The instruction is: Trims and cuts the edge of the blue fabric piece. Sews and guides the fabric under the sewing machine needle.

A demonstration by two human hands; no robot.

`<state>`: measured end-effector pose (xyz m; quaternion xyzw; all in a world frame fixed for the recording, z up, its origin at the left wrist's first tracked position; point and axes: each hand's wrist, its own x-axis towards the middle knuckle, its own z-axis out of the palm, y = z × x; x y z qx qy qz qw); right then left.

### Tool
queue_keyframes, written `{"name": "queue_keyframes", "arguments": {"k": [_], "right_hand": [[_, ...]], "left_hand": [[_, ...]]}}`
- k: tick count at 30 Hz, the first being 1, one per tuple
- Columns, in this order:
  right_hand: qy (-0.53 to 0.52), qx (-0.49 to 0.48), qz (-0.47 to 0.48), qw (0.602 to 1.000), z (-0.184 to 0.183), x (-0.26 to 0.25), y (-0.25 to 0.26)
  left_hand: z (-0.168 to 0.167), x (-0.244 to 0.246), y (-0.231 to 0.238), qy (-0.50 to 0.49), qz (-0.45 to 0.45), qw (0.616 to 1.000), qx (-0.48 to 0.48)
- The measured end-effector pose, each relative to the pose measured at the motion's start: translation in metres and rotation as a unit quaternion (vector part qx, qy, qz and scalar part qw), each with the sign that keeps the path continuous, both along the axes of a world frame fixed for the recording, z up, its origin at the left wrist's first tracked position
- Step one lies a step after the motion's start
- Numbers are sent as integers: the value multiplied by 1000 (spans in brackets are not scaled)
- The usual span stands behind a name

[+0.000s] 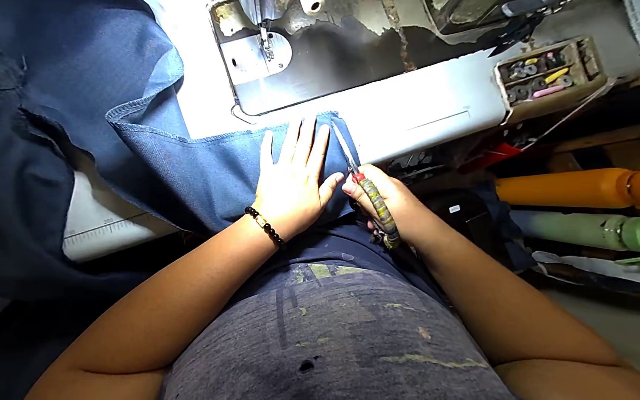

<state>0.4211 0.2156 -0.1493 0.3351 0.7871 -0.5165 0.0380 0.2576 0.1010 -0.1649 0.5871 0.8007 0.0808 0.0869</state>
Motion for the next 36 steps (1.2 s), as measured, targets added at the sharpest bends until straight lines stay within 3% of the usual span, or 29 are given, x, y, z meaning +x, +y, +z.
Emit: {"name": "queue_keyframes", "arguments": {"k": [7,14,19,22,25,27,29,31,33,36], "right_hand": [[-7,-62,37,997,-2,5,3],[14,-57,-15,998,2,-1,-2],[19,-108,10,994,-8,5,-3],[120,-155,-74,978,-9,20,4],[203,-152,-285,924,6,38,49],[163,-15,-386,908,13,55,108],[38,141,-394,907,19,75,175],[-95,226,-389,888,28,79,230],[-147,292,-382,865,31,72,261],[-128,334,-380,853,43,52,264]], "left_hand": [[-2,6,-9,11,-22,1000,14],[-3,10,-12,20,-35,999,12],[-4,7,-15,28,-46,998,37],[-3,-23,-15,-13,-63,992,112],[-1,-72,-27,4,42,989,140],[-1,-93,-36,2,123,981,147],[-3,-101,-38,-14,145,977,156],[-8,-99,-37,-30,127,974,183],[-8,-98,-37,-41,124,972,197],[-4,-101,-38,-45,143,968,201]]}}
